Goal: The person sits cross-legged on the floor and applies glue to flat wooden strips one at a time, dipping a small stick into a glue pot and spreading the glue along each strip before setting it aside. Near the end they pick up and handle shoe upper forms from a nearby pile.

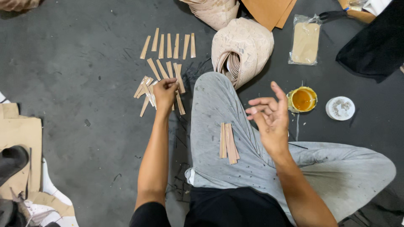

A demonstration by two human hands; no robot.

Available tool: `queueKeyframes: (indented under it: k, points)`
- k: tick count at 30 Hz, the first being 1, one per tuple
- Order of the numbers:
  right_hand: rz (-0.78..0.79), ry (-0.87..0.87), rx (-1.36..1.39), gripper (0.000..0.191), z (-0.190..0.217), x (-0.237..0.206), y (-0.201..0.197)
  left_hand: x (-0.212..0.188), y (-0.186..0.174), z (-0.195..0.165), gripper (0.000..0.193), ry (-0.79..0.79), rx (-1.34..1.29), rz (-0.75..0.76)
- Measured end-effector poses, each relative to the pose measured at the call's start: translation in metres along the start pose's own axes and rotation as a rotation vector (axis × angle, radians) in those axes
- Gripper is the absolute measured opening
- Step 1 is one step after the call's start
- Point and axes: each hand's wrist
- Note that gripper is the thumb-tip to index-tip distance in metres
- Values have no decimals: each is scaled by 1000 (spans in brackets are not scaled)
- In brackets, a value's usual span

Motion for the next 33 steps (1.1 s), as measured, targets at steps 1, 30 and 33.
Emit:
queueKeyframes:
  k: [1, 30, 33]
  points:
    - [-19, 16, -21, 78, -3, -1, -7, 12, 8, 13, 18, 49, 94, -11]
    - [19, 47, -622, 90, -86, 10, -101, -188, 60, -135, 24, 20, -223, 286]
    - [-46, 230, 28, 87, -51, 11, -101, -218, 92, -142, 26, -65, -117, 474]
Point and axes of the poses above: each hand's wrist, its own x-axis towards the middle knuckle, its own y-axis out of the palm, z = x × y, and after that the axes turned 7 degrees about -z, right-handed
